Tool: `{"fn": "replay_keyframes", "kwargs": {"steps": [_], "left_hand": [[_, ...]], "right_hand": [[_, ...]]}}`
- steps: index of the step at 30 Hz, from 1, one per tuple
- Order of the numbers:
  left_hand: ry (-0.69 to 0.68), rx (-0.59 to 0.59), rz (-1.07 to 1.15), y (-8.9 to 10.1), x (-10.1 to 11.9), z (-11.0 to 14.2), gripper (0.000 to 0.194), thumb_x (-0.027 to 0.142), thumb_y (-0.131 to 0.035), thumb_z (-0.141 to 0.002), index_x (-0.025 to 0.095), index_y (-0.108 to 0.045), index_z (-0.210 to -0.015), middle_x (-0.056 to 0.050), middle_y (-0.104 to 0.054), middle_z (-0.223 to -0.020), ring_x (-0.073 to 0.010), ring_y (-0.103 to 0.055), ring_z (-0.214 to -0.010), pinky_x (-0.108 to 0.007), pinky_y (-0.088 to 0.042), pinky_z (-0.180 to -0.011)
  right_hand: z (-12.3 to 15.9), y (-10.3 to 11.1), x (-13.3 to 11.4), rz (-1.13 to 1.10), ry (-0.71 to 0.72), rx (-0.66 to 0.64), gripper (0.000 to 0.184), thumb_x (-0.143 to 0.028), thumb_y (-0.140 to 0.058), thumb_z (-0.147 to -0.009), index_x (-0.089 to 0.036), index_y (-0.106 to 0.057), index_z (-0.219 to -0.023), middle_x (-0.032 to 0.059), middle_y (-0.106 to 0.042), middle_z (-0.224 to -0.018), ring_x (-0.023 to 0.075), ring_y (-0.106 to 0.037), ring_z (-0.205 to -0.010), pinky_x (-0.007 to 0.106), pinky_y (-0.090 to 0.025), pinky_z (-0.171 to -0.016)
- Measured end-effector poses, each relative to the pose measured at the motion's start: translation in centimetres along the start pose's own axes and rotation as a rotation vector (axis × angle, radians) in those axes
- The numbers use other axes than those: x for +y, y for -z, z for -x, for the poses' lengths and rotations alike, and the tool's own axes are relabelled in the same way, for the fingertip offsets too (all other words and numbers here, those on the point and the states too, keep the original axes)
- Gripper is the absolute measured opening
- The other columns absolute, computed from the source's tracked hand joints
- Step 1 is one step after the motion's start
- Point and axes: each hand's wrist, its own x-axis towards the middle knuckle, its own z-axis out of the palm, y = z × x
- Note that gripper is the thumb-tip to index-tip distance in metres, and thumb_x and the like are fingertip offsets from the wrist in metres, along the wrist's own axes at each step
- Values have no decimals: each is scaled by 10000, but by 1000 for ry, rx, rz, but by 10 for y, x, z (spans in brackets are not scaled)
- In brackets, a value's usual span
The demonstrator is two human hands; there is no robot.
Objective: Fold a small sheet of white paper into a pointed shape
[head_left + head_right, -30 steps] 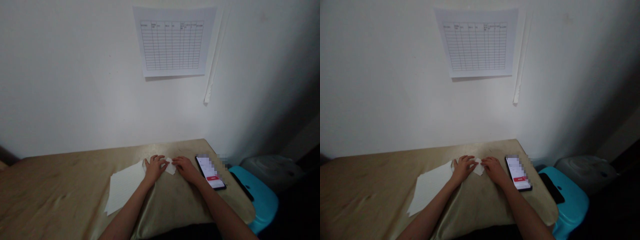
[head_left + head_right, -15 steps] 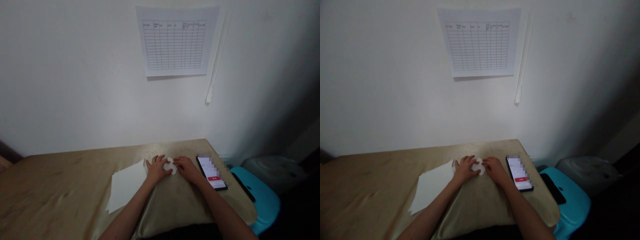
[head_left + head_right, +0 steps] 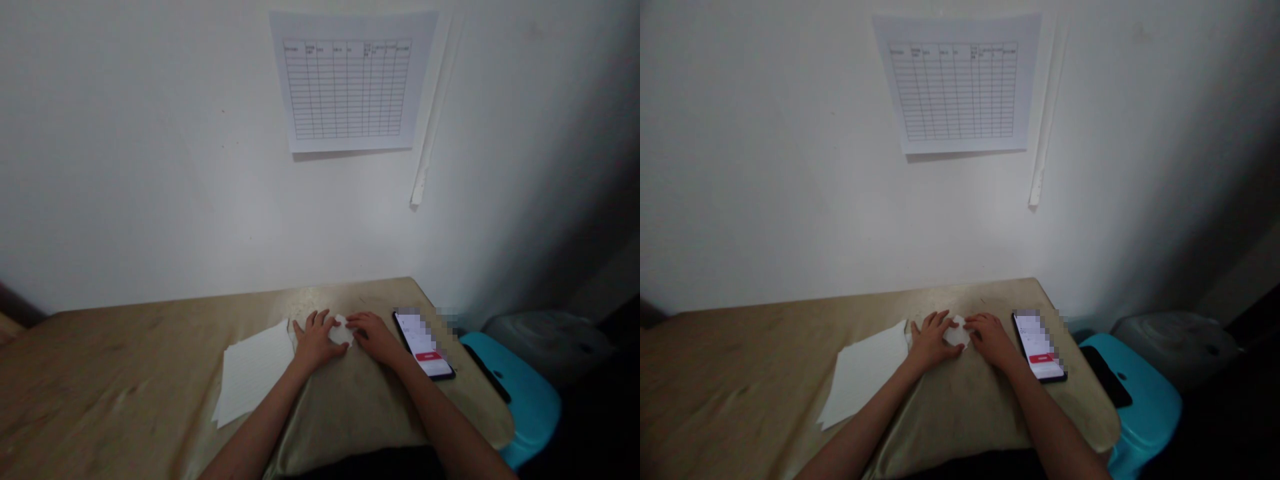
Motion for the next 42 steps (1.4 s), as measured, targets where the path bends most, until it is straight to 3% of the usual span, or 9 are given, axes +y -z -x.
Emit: {"fn": "replay_keyframes", "kwargs": {"steps": [15,29,42], "left_hand": [[-45,-16,-13,0,-7,0,685,673,-687,-708,358,-592,-1308,-54,-363,-1611,-402,-213,-1499,-784,1,-1127],[-29,25,-22,0,-8,-3,557,611,-690,-756,343,-619,-1239,-52,-447,-1557,-390,-297,-1458,-801,-40,-1108],[-63,108,-14,-1,-17,-8,295,484,-645,-865,352,-678,-1127,-7,-564,-1463,-349,-419,-1374,-810,-123,-1086]], "right_hand": [[0,0,1,0,3,0,386,-119,-557,-856,-250,-703,-1188,51,-655,-1323,223,-518,-1287,444,-325,-1146],[0,1,0,-6,8,3,386,-121,-559,-852,-248,-702,-1188,54,-653,-1325,224,-528,-1280,448,-326,-1147],[1,1,1,-18,15,6,381,-123,-557,-866,-239,-695,-1201,53,-650,-1328,217,-519,-1281,432,-325,-1148]]}}
